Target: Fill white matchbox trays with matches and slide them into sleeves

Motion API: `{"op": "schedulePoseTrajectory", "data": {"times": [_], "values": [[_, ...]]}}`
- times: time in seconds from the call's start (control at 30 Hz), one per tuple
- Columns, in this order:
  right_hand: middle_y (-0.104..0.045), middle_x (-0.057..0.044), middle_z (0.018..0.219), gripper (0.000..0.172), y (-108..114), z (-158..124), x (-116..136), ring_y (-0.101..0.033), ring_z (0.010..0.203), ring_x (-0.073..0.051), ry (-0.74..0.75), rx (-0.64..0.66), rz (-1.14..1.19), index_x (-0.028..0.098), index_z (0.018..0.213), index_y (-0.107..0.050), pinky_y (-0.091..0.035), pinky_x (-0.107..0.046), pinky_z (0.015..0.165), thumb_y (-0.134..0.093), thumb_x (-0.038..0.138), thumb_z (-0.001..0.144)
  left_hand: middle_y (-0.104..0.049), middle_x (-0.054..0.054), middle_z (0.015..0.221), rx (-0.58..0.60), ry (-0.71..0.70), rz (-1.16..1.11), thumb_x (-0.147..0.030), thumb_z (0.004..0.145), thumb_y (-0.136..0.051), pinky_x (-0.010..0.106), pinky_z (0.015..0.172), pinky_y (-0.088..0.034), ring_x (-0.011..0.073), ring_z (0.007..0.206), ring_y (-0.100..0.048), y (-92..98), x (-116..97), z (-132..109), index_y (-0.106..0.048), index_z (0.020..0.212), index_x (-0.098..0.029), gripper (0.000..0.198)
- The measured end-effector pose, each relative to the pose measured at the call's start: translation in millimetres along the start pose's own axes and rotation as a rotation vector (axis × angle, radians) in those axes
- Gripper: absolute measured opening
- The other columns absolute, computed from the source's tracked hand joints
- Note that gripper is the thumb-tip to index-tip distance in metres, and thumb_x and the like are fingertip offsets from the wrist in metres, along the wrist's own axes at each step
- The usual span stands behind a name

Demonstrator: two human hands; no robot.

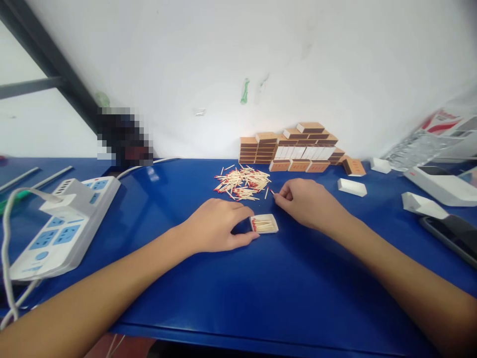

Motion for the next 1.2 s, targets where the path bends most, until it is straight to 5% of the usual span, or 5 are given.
{"op": "schedulePoseTrajectory", "data": {"times": [0.4, 0.7, 0.9, 1.0, 1.2], "values": [[-0.072, -0.010, 0.069, 0.040, -2.2, 12.9, 15.3, -0.066, 0.068, -0.024, 0.042, -0.036, -0.001, 0.022, 0.063, -0.066, -0.039, -0.034, 0.057, -0.060, 0.048, 0.092, -0.070, 0.001, 0.083, 0.006, -0.010, 0.007, -0.045, 0.095, -0.063, 0.027, 0.060, -0.040, 0.0134, 0.068, -0.064, -0.7, -2.9, 0.3, -0.072, 0.105, -0.019, 0.029], [-0.073, -0.009, 0.076, 0.023, -1.4, 12.5, 5.2, -0.064, 0.069, -0.021, 0.047, 0.042, -0.014, 0.020, 0.073, -0.064, -0.039, -0.032, 0.060, -0.059, 0.029, 0.093, -0.070, 0.000, 0.078, -0.026, 0.006, 0.006, -0.044, 0.095, -0.063, 0.027, 0.060, -0.039, 0.0139, 0.066, -0.063, 2.4, 1.8, 0.4, -0.072, 0.103, -0.019, 0.028], [-0.069, -0.004, 0.084, 0.023, 14.8, -8.4, 8.8, -0.060, 0.072, -0.019, 0.332, -0.028, 0.155, 0.022, 0.089, -0.062, -0.040, -0.030, 0.063, -0.052, 0.038, 0.101, -0.069, 0.001, 0.076, -0.048, 0.099, 0.001, -0.045, 0.093, -0.064, 0.027, 0.060, -0.040, 0.0144, 0.064, -0.062, 3.8, 8.0, 0.6, -0.072, 0.103, -0.018, 0.030], [-0.067, -0.004, 0.087, 0.020, 14.3, -24.9, 25.0, -0.059, 0.072, -0.017, 0.507, 0.059, 0.213, 0.022, 0.091, -0.060, -0.042, -0.029, 0.065, -0.049, 0.034, 0.103, -0.069, 0.001, 0.075, -0.062, 0.117, 0.018, -0.043, 0.092, -0.064, 0.026, 0.059, -0.038, 0.0140, 0.063, -0.061, 6.2, 9.6, 1.0, -0.070, 0.094, -0.018, 0.026], [-0.066, -0.005, 0.092, 0.016, 5.0, -31.7, 39.5, -0.059, 0.078, -0.017, 0.560, 0.137, 0.228, 0.021, 0.091, -0.061, -0.042, -0.029, 0.068, -0.053, 0.029, 0.102, -0.067, 0.001, 0.072, -0.060, 0.127, 0.044, -0.043, 0.091, -0.064, 0.027, 0.058, -0.036, 0.0137, 0.061, -0.058, 9.0, 11.5, 1.4, -0.068, 0.086, -0.018, 0.025]]}}
Point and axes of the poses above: each hand's wrist, its own z-axis towards the middle knuckle, its own y-axis out of the back of the hand, x = y × z, the point moved 4 cm from there along z, towards the middle knuckle
